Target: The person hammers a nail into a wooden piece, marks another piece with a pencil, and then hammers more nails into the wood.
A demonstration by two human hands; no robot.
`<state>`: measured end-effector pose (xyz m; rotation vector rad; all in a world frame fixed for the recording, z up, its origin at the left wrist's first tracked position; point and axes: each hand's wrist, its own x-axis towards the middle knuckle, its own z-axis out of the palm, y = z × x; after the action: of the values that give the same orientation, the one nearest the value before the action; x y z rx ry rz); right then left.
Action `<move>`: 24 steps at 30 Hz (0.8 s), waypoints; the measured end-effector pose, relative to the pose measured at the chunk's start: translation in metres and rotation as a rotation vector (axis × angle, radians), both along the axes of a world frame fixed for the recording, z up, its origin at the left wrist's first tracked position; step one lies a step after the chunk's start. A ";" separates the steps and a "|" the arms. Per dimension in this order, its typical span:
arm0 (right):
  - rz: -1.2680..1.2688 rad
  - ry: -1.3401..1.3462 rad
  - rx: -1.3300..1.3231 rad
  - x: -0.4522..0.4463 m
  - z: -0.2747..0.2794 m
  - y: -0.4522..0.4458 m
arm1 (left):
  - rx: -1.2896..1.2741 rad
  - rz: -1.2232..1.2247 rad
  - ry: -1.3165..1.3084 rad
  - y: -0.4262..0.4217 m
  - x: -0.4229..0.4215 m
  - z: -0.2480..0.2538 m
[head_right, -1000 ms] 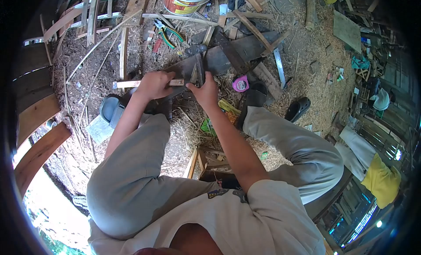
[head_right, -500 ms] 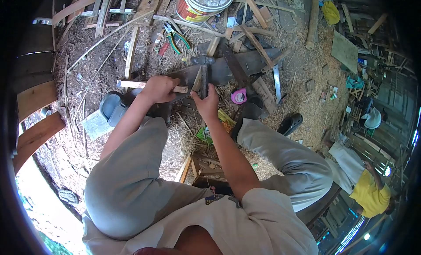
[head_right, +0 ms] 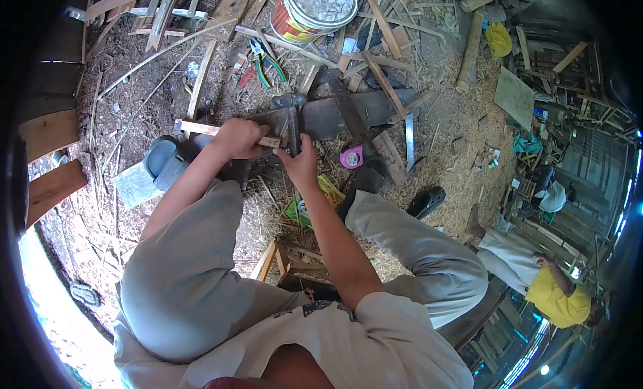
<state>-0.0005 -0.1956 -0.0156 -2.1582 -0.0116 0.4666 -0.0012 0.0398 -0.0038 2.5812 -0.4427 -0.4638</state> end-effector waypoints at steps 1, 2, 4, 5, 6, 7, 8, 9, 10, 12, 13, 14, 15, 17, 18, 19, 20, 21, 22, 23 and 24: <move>-0.036 0.180 0.076 0.001 0.006 0.001 | 0.000 0.001 0.002 0.000 -0.001 0.001; -0.035 0.182 0.076 0.000 0.005 0.002 | 0.003 0.008 0.012 0.000 -0.001 0.001; -0.031 0.088 0.179 0.000 -0.005 0.000 | 0.005 0.015 0.022 0.000 -0.002 0.000; -0.030 0.089 0.176 -0.001 -0.009 -0.001 | -0.002 0.011 0.015 0.000 -0.002 0.000; -0.030 0.037 0.220 -0.002 -0.011 0.000 | -0.008 0.008 0.007 0.000 -0.002 -0.002; -0.030 -0.016 0.265 -0.001 -0.012 0.001 | -0.009 0.010 0.007 0.001 -0.002 -0.004; -0.026 -0.016 0.266 -0.001 -0.011 0.000 | -0.027 0.003 -0.002 0.001 -0.002 -0.006; -0.081 0.107 0.238 0.000 -0.009 -0.002 | -0.044 -0.005 -0.010 0.002 -0.002 -0.005; -0.138 0.230 0.209 0.000 -0.008 -0.004 | -0.044 -0.002 -0.008 0.003 -0.002 -0.004; -0.113 0.227 0.206 0.002 -0.006 -0.005 | -0.005 -0.012 0.014 0.001 -0.001 0.001; -0.090 0.222 0.203 0.003 -0.004 -0.005 | -0.007 -0.013 0.014 0.000 -0.001 0.006; -0.091 0.220 0.203 0.003 -0.002 -0.004 | -0.005 -0.004 0.024 -0.001 -0.001 0.011; -0.088 0.204 0.197 0.002 -0.001 -0.002 | -0.002 0.005 0.034 -0.002 -0.001 0.015; -0.083 0.185 0.195 0.004 0.002 0.000 | -0.016 0.015 0.008 -0.003 -0.004 0.015; -0.071 0.172 0.178 0.004 0.002 -0.001 | -0.031 0.025 -0.014 -0.004 -0.004 0.014; -0.059 0.160 0.161 0.005 0.002 -0.002 | -0.029 0.026 -0.015 -0.006 -0.005 0.011; -0.059 0.161 0.162 0.007 0.002 -0.003 | -0.036 0.046 -0.084 -0.010 -0.006 0.005; -0.034 0.170 0.159 0.009 0.003 -0.005 | -0.045 0.066 -0.152 -0.013 -0.007 0.002; -0.009 0.180 0.157 0.011 0.005 -0.006 | -0.046 0.065 -0.151 -0.018 -0.007 -0.001; -0.011 0.181 0.157 0.011 0.006 -0.007 | -0.035 0.096 -0.163 -0.023 -0.006 -0.003; -0.008 0.185 0.144 0.012 0.005 -0.009 | -0.024 0.127 -0.175 -0.026 -0.005 -0.003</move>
<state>0.0113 -0.2044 -0.0107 -1.9672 0.0642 0.6395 -0.0061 0.0139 -0.0063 2.6181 -0.3373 -0.1883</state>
